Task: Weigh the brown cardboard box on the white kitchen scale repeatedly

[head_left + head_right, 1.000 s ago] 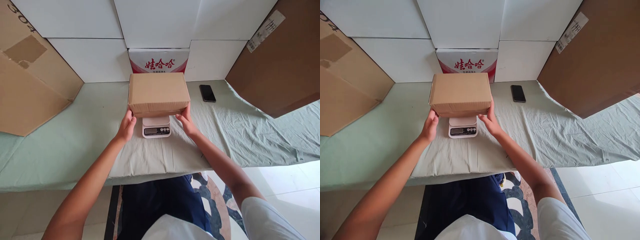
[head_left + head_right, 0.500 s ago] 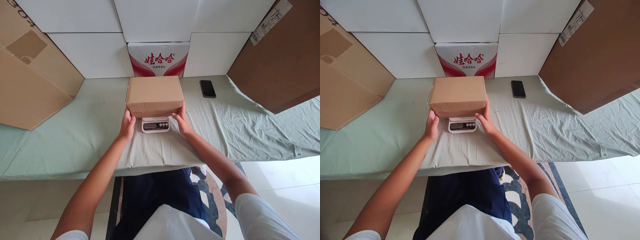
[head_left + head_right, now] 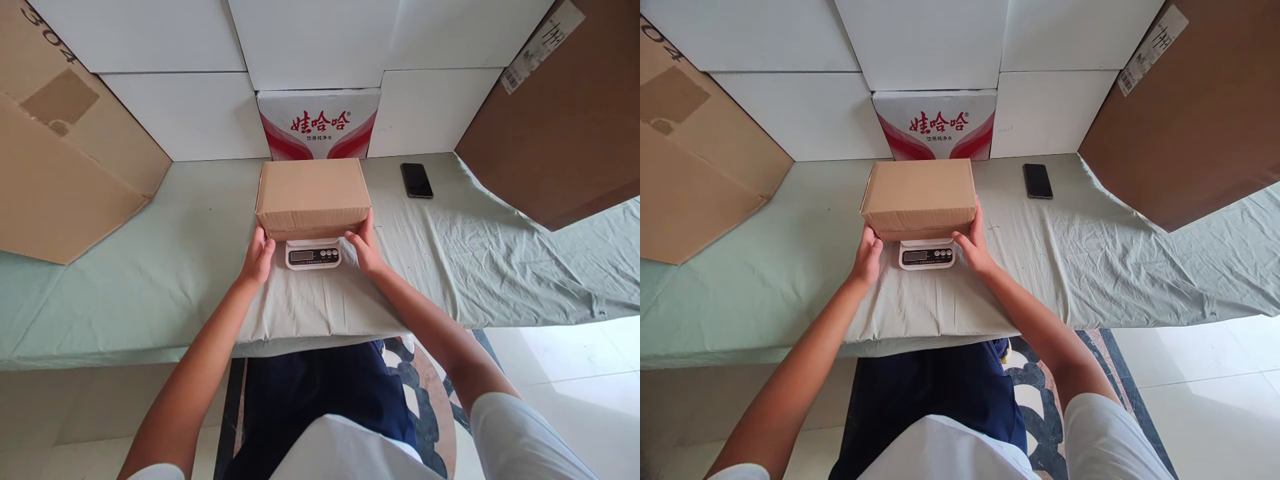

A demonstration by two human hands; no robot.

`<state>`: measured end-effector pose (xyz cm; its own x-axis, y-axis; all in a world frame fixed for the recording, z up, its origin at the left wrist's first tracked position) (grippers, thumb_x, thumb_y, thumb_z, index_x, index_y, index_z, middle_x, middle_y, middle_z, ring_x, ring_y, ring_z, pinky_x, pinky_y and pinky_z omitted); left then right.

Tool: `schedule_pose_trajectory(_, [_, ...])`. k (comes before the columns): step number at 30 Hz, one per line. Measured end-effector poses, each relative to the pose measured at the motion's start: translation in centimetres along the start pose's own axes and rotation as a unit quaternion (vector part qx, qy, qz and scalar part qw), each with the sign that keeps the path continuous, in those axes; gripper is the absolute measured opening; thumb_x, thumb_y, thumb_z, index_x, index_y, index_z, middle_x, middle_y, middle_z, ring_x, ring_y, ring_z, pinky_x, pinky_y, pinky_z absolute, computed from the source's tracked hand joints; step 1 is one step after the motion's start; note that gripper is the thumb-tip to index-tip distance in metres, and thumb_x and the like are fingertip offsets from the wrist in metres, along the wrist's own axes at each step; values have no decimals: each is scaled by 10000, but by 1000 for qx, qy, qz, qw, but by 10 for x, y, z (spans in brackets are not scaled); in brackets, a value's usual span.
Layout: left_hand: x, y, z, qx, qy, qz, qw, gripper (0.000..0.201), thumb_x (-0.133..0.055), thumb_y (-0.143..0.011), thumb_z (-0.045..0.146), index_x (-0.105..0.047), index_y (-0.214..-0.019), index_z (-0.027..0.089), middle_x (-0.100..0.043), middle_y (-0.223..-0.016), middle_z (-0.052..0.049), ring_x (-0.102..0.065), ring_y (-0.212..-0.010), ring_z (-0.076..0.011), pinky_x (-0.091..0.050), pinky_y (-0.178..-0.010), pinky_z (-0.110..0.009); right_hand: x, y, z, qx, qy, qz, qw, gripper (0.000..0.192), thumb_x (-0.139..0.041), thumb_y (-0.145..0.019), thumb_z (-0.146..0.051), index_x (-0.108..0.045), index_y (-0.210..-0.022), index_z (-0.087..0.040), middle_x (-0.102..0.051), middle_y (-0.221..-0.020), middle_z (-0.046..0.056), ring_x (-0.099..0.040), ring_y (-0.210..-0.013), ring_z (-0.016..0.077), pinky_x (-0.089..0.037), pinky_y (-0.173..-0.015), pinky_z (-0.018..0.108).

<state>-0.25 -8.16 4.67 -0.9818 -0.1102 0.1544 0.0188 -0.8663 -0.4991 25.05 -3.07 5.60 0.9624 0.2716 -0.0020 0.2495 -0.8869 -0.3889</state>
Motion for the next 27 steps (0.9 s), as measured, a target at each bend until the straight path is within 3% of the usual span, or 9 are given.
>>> schedule_pose_trajectory(16, [2, 1, 2, 16, 9, 6, 1000, 893, -539, -912, 766, -392, -1632, 258, -394, -1728, -136, -284, -1646, -358, -237, -1365, -485, 3, 3, 2, 9, 5, 25, 1000, 905, -684, -818, -668, -292, -1587, -396, -315, -1741, -14, -190, -1674, 303, -164, -1415, 565])
schedule_pose_trajectory(21, [34, 3, -8, -1, 47, 113, 992, 878, -521, -913, 785, -227, -1672, 454, -126, -1824, 26, -84, -1695, -282, -117, -1384, -507, 26, 1, 4, -14, -44, 121, 992, 814, -574, -855, -703, -309, -1578, -439, -255, -1774, -51, -230, -1671, 305, -173, -1386, 624])
schedule_pose_trajectory(27, [51, 3, -21, 30, 60, 161, 985, 762, -454, -968, 738, -264, -1656, 471, -165, -1815, 44, -93, -1694, -255, -92, -1379, -533, 60, -4, 8, -59, -84, 227, 968, 753, -503, -836, -695, -412, -1524, -402, -324, -1740, 2, -328, -1644, 308, -234, -1355, 595])
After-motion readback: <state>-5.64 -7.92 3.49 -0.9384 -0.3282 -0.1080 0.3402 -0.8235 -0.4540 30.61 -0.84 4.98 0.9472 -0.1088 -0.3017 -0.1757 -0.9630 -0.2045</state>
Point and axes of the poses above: each hand's wrist, its own y-axis away from the middle knuckle, its own x-axis out of the back of the hand, z = x × y, the point moved 9 cm from there along -y, towards the middle knuckle
